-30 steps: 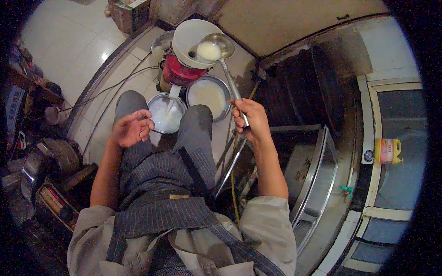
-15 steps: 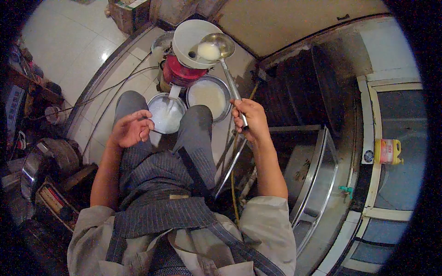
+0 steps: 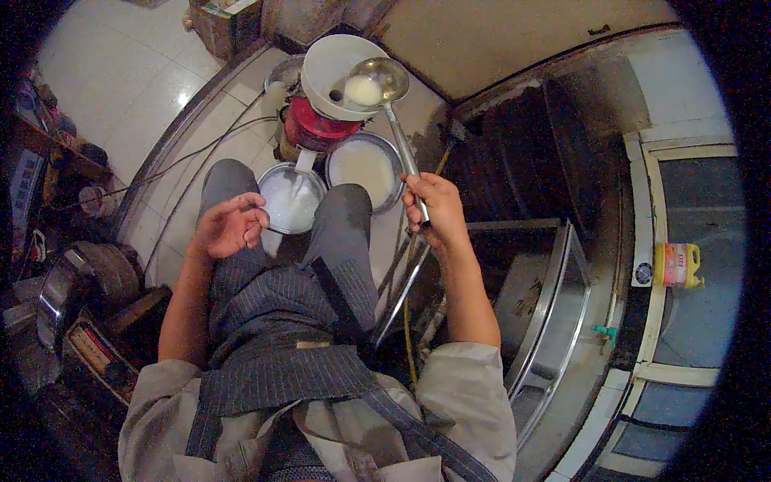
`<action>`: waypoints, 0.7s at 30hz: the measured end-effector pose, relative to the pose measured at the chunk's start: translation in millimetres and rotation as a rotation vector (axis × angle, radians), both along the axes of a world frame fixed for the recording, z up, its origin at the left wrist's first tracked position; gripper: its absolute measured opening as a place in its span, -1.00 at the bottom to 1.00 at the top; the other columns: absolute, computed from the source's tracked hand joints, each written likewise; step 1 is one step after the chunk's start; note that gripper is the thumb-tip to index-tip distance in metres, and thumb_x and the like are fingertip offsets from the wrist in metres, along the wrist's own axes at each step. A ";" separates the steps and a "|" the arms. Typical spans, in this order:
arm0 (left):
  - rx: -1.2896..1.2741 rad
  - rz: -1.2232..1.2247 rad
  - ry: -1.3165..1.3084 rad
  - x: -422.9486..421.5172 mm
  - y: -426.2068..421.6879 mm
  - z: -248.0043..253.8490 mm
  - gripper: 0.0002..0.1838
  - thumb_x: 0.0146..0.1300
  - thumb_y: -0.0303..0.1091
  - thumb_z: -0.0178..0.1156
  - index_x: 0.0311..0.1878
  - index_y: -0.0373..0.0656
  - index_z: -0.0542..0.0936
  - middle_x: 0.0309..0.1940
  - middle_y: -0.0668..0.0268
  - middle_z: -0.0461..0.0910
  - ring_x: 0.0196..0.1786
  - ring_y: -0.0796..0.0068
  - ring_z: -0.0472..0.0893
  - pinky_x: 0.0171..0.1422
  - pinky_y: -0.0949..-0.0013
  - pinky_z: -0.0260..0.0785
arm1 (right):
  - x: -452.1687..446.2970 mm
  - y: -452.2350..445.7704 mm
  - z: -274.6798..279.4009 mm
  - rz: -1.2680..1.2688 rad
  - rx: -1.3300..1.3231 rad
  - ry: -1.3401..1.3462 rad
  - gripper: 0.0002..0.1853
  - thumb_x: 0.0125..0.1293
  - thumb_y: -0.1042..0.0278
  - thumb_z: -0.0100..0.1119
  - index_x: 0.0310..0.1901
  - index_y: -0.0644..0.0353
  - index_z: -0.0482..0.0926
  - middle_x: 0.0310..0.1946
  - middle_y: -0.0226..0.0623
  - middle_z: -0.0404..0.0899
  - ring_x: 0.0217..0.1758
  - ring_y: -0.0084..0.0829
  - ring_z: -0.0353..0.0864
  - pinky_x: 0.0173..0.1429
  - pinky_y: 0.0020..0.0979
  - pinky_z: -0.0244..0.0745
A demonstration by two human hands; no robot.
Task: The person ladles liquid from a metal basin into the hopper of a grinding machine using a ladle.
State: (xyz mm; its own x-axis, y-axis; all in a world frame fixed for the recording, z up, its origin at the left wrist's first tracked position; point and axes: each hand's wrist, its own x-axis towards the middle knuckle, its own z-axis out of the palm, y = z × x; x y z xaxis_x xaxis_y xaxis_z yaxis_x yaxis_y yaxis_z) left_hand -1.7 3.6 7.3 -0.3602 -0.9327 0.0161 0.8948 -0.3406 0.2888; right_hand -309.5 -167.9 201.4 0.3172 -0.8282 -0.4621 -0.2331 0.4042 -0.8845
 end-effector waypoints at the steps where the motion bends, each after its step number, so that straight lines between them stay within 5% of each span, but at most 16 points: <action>1: 0.003 -0.004 0.006 -0.1 0.1 0.1 -0.51 0.44 -0.07 -0.02 0.26 -0.23 0.35 -0.04 -0.06 0.53 -0.28 0.30 0.59 -0.13 0.22 0.52 | -0.1 -0.4 -1.2 0.005 -0.007 0.004 -0.76 0.41 0.31 0.09 -0.10 0.36 0.51 -0.59 -0.43 0.47 -0.74 -0.66 0.34 -0.71 -0.56 0.26; 21: 0.020 -0.007 -0.013 0.6 -0.5 0.0 -0.48 0.39 -0.05 0.04 0.25 -0.23 0.36 -0.05 -0.05 0.53 -0.31 0.31 0.60 -0.10 0.23 0.55 | -2.4 -0.2 -11.8 -0.002 -0.047 0.057 -0.76 0.40 0.29 0.11 -0.13 0.34 0.54 -0.58 -0.41 0.47 -0.73 -0.63 0.38 -0.71 -0.52 0.28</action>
State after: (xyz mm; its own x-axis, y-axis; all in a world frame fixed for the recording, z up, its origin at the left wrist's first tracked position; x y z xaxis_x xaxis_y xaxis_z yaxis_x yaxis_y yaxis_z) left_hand -1.0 3.1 7.2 -0.3665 -0.9304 -0.0073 0.8887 -0.3523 0.2935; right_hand -311.9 -168.1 189.6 0.2894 -0.8502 -0.4399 -0.2830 0.3630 -0.8878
